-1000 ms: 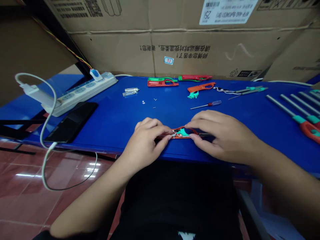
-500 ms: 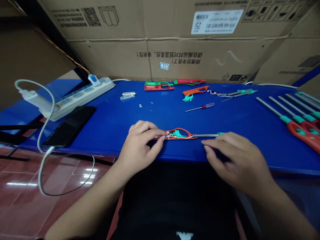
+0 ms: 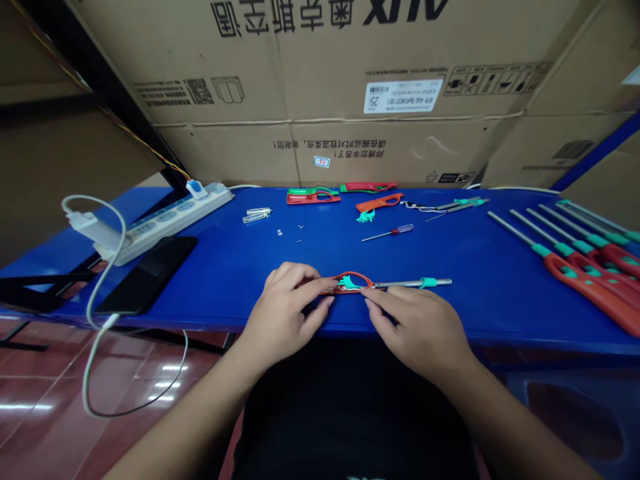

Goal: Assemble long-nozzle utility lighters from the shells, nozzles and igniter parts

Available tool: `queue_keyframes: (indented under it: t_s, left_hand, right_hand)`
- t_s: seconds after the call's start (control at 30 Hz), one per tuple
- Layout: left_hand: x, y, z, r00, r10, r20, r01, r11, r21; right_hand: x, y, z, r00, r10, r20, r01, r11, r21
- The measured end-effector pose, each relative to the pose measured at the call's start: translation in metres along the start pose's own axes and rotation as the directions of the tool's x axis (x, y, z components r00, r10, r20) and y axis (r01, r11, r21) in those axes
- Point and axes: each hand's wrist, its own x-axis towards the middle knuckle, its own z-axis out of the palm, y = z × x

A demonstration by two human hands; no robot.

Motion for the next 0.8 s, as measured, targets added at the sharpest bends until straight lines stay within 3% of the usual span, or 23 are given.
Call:
queue_keyframes:
  t_s: [0.13,0.27,0.8]
  left_hand:
    - [0.002,0.002,-0.001,0.994,0.052,0.095,-0.06,0.995,0.079]
    - [0.002,0.003,-0.001,0.99,0.039,0.132,-0.049,0.996,0.077]
    - [0.007,0.0,-0.002,0.978,-0.011,0.208,0.012,1.0,-0.003]
  right_hand:
    - [0.008,-0.003,0.007,0.998,0.057,0.018,-0.058,0.998,0.017]
    - [0.008,-0.003,0.008,0.998,0.067,-0.018,-0.066,0.997,0.036]
    - [0.014,-0.004,0.007,0.976,0.132,0.172,-0.145,0.987,0.064]
